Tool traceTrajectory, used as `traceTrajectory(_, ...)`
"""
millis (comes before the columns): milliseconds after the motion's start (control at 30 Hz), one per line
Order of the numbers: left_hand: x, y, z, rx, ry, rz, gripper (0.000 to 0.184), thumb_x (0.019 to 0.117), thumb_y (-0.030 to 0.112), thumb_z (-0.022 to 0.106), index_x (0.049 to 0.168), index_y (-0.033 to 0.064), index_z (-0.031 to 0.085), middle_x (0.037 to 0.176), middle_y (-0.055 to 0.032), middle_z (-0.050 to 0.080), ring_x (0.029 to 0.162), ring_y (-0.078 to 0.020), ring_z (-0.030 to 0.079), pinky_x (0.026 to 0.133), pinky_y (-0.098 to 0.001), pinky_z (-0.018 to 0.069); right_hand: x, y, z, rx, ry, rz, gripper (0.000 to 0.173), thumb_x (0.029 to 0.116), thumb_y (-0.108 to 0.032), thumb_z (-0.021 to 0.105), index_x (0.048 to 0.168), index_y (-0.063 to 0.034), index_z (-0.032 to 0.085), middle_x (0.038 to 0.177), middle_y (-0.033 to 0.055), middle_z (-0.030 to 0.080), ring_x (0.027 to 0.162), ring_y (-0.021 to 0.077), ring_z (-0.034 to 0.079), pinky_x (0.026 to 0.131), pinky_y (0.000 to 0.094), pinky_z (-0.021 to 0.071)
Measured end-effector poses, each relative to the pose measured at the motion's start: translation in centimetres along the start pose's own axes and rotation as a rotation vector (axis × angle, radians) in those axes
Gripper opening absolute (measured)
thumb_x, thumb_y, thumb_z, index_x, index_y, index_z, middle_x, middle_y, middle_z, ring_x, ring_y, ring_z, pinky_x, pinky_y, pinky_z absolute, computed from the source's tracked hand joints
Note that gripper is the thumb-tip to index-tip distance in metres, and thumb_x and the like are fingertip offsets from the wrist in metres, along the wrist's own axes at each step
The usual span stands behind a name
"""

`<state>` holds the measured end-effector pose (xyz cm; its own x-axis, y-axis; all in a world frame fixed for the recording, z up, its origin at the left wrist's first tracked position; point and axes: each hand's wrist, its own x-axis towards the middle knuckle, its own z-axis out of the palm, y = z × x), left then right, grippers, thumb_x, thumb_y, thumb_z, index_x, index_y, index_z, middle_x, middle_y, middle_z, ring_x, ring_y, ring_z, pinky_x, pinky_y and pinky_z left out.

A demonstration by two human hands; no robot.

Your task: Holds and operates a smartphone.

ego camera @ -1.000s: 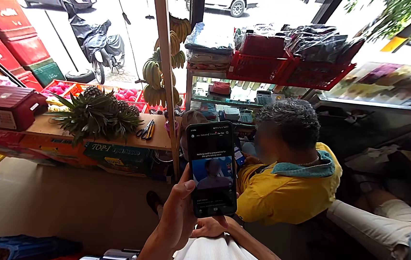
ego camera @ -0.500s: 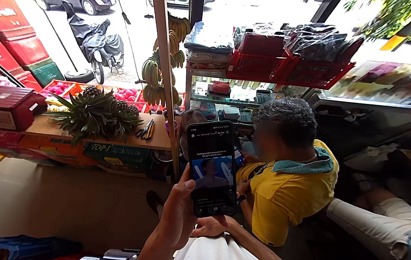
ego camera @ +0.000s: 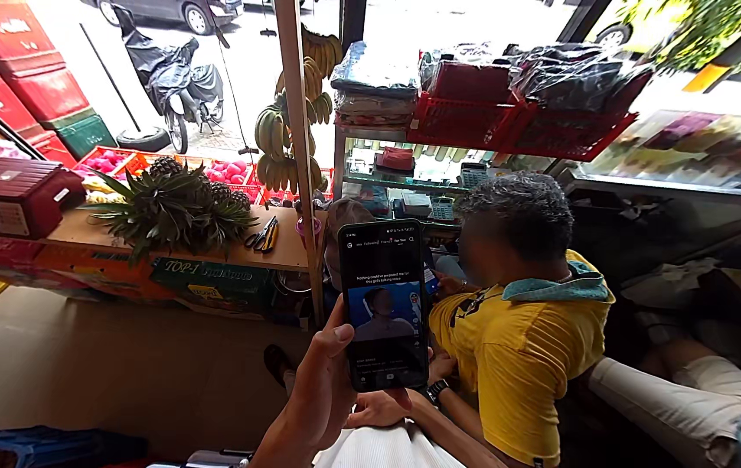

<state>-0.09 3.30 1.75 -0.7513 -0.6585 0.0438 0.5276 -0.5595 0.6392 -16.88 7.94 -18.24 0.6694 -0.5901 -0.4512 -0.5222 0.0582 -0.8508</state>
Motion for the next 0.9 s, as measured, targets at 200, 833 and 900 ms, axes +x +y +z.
traceTrajectory(200,0.0,0.0,0.0,0.002,-0.012,0.01,0.085,0.0911,0.048,0.064,0.158,0.0186,0.021,0.135,-0.0192,0.058,0.112,-0.0359,0.067,0.078,-0.0476,0.0626,0.0,0.0,0.0,-0.011,0.003,0.008,0.051,0.1047,-0.045,0.052,0.116,0.0026,0.064,0.102,0.0218,0.067,0.101,0.0323,0.064,0.094,0.0532,0.0474)
traceTrajectory(833,0.0,-0.1,0.1,0.033,0.033,0.0,0.08,0.0913,0.047,0.062,0.156,0.0183,0.025,0.133,-0.0179,0.06,0.11,-0.0346,0.068,0.077,-0.0466,0.0629,0.5,1.4,0.4,0.05,0.011,-0.042,0.049,0.104,-0.047,0.052,0.104,0.0007,0.064,0.085,0.0137,0.064,0.081,0.0228,0.062,0.079,0.0475,0.0485)
traceTrajectory(900,0.0,-0.1,0.2,0.025,0.03,-0.002,0.08,0.091,0.047,0.062,0.156,0.0185,0.025,0.133,-0.0182,0.06,0.11,-0.0351,0.068,0.077,-0.0469,0.063,0.5,1.3,0.4,0.05,0.015,-0.032,0.049,0.1039,-0.047,0.053,0.104,0.0006,0.064,0.084,0.0137,0.064,0.081,0.0231,0.062,0.079,0.0474,0.0484)
